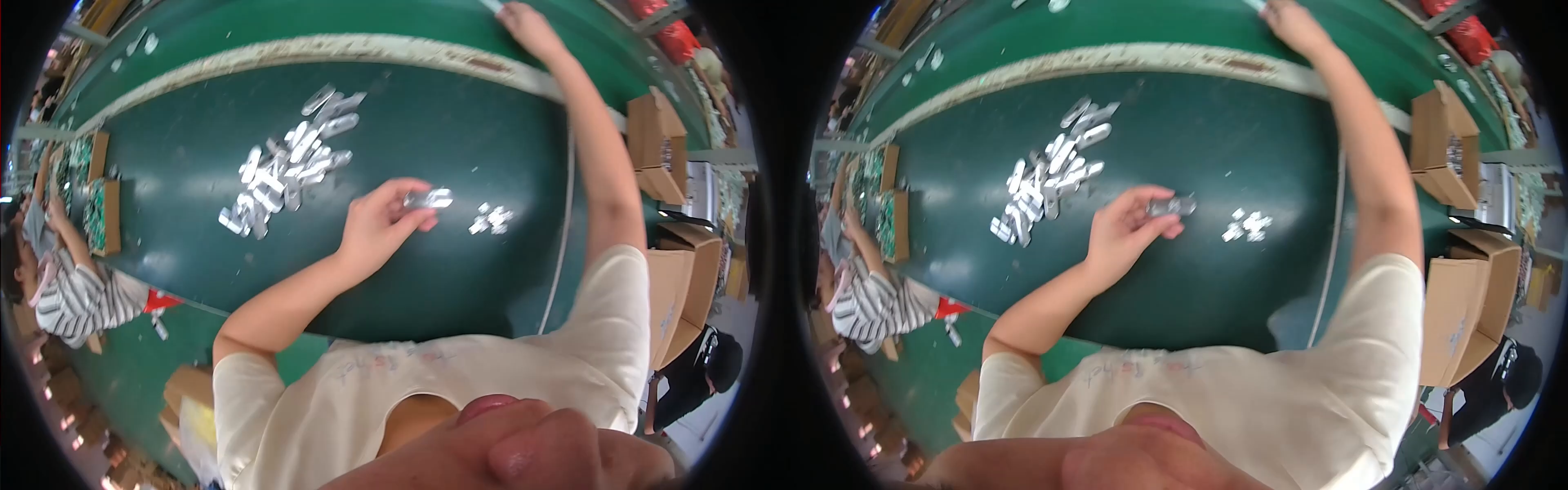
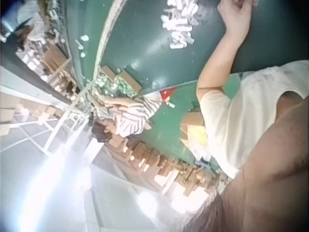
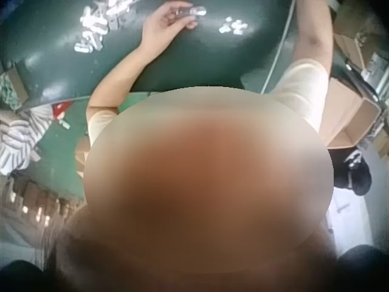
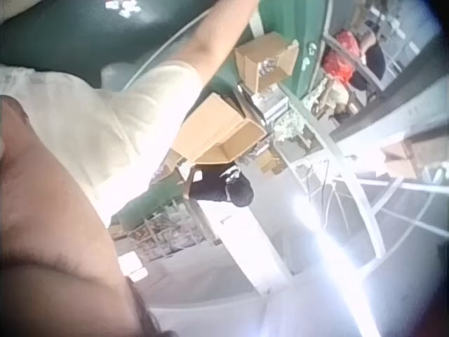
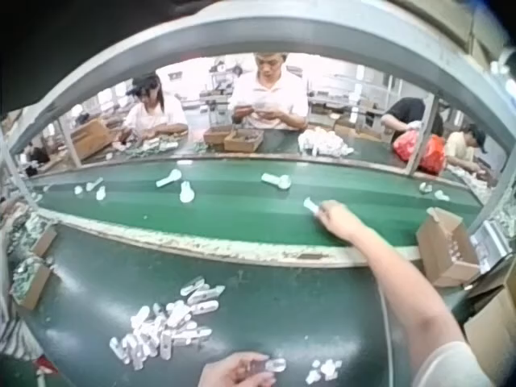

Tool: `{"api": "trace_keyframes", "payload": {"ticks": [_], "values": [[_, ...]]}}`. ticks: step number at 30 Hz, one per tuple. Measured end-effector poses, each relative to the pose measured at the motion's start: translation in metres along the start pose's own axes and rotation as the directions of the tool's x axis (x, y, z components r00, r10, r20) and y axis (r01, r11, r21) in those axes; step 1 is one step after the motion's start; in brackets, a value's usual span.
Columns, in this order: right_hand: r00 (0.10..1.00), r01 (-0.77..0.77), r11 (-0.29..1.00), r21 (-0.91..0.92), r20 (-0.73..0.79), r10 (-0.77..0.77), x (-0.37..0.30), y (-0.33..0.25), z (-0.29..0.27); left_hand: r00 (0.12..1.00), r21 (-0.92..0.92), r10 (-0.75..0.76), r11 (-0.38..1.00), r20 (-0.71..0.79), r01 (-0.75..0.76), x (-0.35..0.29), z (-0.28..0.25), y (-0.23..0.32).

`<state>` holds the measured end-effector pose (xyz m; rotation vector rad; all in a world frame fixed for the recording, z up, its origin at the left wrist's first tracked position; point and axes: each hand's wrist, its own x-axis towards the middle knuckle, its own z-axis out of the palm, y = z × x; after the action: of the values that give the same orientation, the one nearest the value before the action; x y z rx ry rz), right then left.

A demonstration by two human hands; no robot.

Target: The person assembles small metal plates and fasteners into plastic housings by hand on a factory production line.

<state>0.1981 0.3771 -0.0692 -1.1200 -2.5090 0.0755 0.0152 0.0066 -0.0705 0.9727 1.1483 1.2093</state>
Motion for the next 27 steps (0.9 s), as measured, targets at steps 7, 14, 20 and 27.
{"api": "trace_keyframes", "payload": {"ticks": [7,14,20,27], "values": [[0.92,-0.39,0.247,0.887,0.365,0.142,-0.143,-0.178,-0.114,0.997,-0.056,0.073,0.996,0.006,-0.073,-0.004,-0.006,0.039],[0.983,0.182,0.887,0.425,-0.081,-0.163,-0.213,-0.224,-0.119,0.99,-0.061,-0.004,0.998,0.138,0.013,-0.018,0.002,0.043],[0.962,0.273,0.896,0.351,-0.122,-0.246,-0.222,-0.224,-0.104,0.972,-0.065,-0.077,0.993,0.221,0.094,-0.021,0.007,0.042],[0.968,0.242,0.883,0.403,-0.043,-0.246,-0.224,-0.221,-0.098,0.987,-0.116,-0.079,0.989,0.138,0.095,-0.022,0.011,0.038]]}}
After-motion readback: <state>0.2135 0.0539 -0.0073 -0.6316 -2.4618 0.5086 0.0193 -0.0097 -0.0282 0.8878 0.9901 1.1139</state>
